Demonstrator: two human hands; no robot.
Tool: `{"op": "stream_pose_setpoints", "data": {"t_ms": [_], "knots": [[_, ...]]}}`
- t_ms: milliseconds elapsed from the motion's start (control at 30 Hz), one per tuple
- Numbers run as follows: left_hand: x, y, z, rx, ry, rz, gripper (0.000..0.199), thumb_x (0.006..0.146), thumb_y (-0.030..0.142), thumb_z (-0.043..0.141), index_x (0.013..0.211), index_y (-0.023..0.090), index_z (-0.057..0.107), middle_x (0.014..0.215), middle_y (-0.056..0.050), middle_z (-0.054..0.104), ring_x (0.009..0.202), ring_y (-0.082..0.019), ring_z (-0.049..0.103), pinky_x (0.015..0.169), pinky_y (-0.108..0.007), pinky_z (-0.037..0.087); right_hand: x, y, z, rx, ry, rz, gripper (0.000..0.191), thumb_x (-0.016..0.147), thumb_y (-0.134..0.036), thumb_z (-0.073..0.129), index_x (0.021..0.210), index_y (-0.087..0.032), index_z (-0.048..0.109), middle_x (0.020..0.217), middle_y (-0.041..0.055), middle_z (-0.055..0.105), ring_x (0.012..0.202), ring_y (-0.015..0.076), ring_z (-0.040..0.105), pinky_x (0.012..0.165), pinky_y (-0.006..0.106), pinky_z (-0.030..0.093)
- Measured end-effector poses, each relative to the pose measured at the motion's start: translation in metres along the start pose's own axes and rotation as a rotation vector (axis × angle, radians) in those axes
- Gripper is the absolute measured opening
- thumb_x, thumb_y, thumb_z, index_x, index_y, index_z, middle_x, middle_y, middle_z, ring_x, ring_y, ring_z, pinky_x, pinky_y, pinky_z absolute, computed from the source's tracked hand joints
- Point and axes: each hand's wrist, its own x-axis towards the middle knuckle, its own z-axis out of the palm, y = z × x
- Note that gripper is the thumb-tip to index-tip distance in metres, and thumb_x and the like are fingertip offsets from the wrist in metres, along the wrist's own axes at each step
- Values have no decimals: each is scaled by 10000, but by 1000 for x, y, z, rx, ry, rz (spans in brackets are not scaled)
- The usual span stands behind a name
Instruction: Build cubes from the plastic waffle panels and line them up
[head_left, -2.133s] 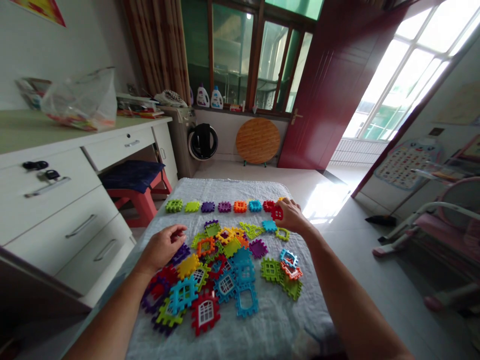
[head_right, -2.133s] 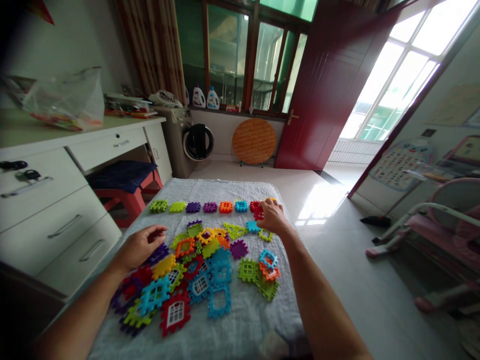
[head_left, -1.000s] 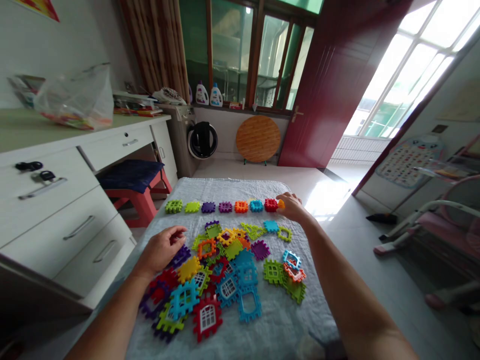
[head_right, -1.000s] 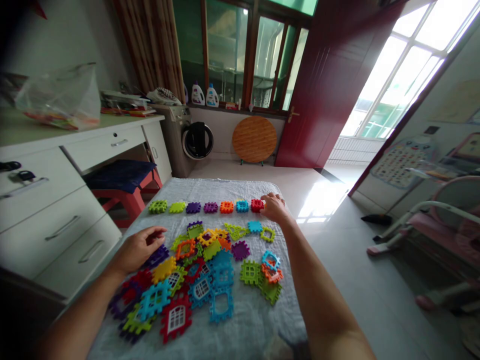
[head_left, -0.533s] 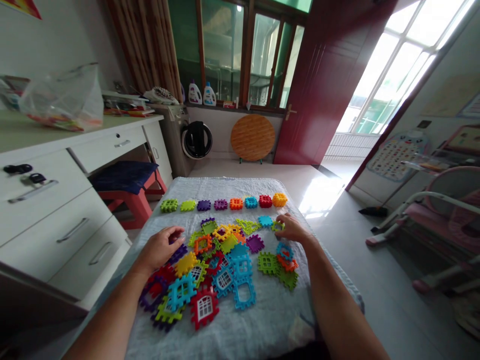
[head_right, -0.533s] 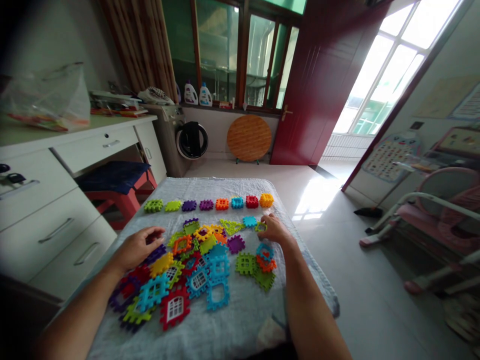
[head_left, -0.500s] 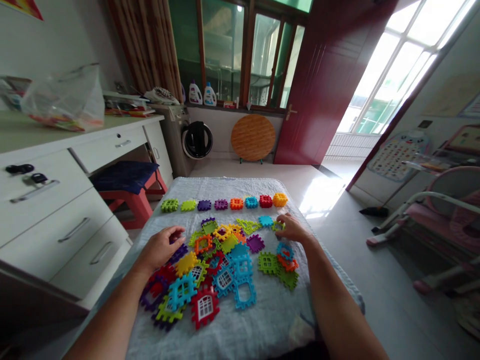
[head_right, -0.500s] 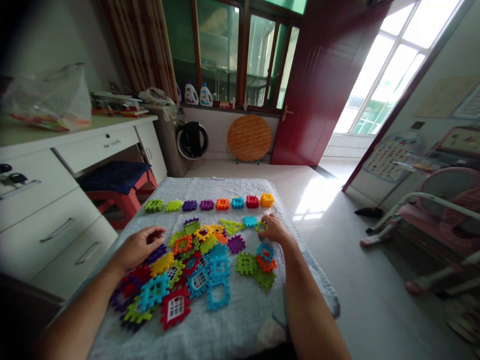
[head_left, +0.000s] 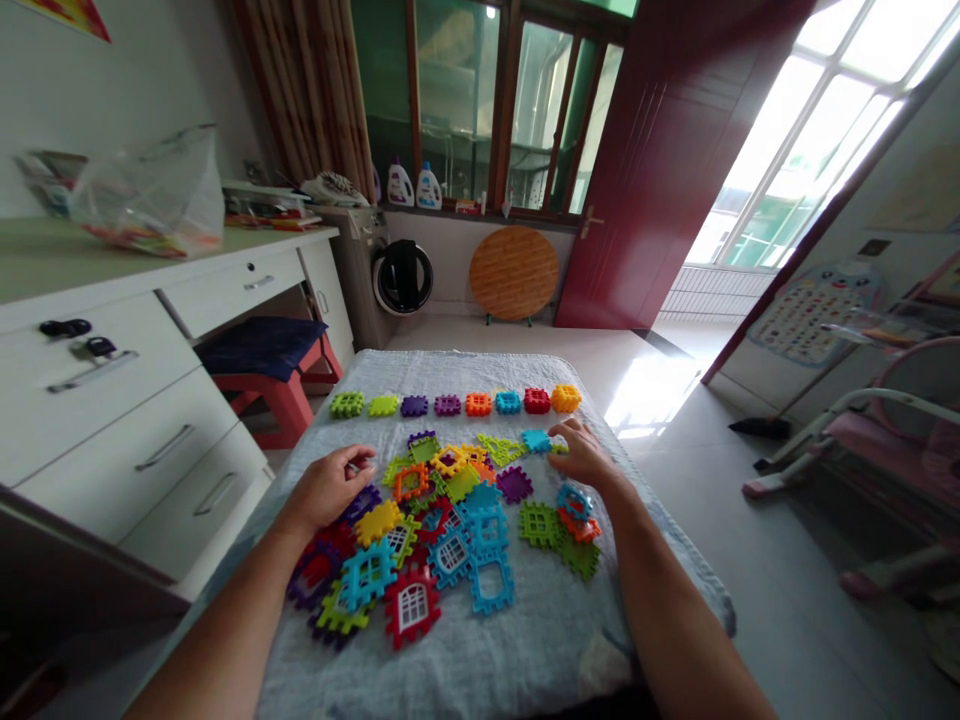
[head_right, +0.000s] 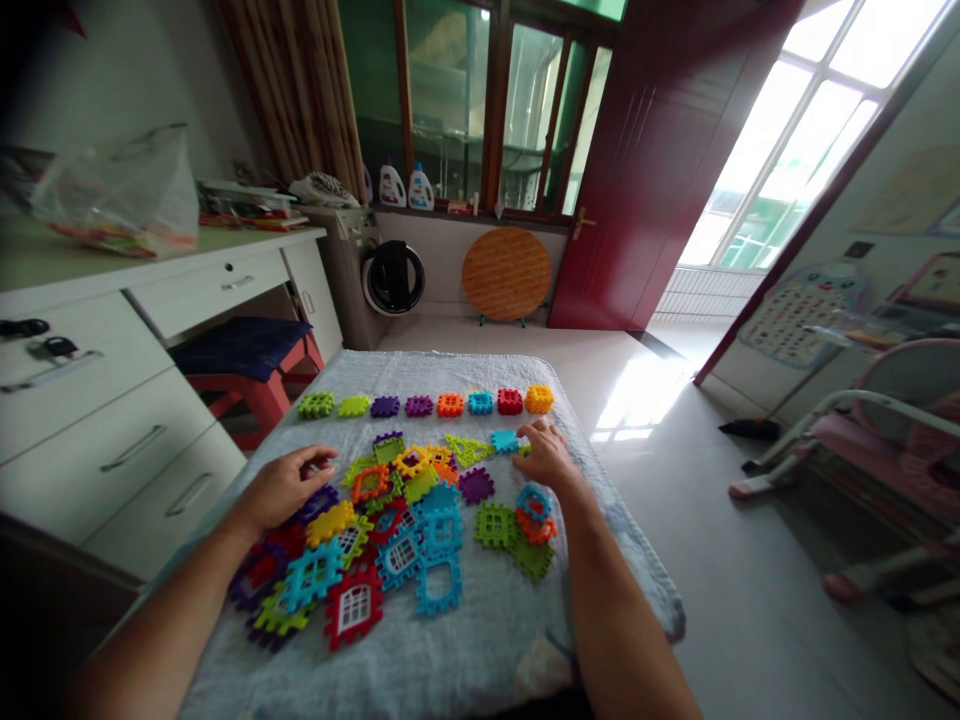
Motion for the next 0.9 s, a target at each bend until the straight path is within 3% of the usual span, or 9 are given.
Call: {"op": "stream_pose_setpoints", "data": {"t_ms": [133, 333, 400, 467, 533, 600, 767, 900], "knots": [[-1, 4, -1, -6, -12, -6, 433, 708, 510, 526, 979, 199, 658, 814, -24, 708, 677, -173, 634, 683, -258, 495, 5, -2, 5, -2, -40, -40, 332, 751, -258, 585, 1075, -200, 632, 1061, 74, 588, 976, 225, 524, 878, 323, 363], [-2, 6, -1, -22, -16, -7, 433, 708, 514, 527, 974, 200, 662, 812, -25, 711, 688, -178, 639, 685, -260, 496, 2, -10, -1, 26, 109, -20, 300, 775, -244, 598, 1069, -195, 634, 1117, 91, 594, 1047, 248, 504, 908, 357, 363], [-2, 5, -1, -22, -12, -5, 429, 711, 510, 529, 976, 201, 663, 811, -23, 710, 690, -178, 640, 688, -259, 496, -2, -19, -10, 89, 59, -119, 261, 771, -251, 626, 1024, -186, 640, 1058, 82, 614, 1012, 227, 528, 904, 341, 381], [-2, 3, -1, -25, -10, -4, 425, 713, 503, 530, 979, 201, 664, 810, -21, 708, 695, -178, 641, 689, -258, 496, -9, -31, -20, 148, -85, -251, 259, 767, -294, 656, 1002, -186, 642, 1002, 67, 628, 952, 204, 556, 887, 325, 407], [-1, 2, -1, -29, -8, -6, 426, 713, 501, 531, 981, 197, 664, 806, -21, 705, 700, -179, 643, 689, -256, 497, -20, -43, -30, 159, -242, -350, 373, 726, -384, 710, 1041, -197, 638, 1026, 65, 626, 961, 214, 561, 892, 341, 421], [-1, 2, 0, -32, 2, -4, 431, 715, 504, 529, 984, 196, 664, 792, -20, 701, 702, -181, 645, 680, -252, 497, -34, -50, -38, 131, -307, -386, 551, 651, -447, 765, 1126, -212, 617, 1107, 77, 604, 1036, 248, 537, 941, 385, 405], [0, 1, 0, -23, 11, 11, 418, 719, 498, 527, 983, 206, 665, 767, -12, 701, 693, -183, 642, 655, -247, 491, -79, -46, -38, 60, -274, -258, 989, 492, -495, 833, 1368, -230, 459, 1276, 127, 500, 1155, 332, 451, 978, 457, 381], [0, 5, 0, -23, 0, 24, 418, 708, 502, 527, 973, 210, 664, 770, -12, 704, 697, -188, 647, 667, -250, 495, -108, -40, -29, 52, -226, -193, 1017, 496, -445, 834, 1404, -270, 410, 1331, 120, 446, 1163, 337, 428, 967, 445, 386]]}}
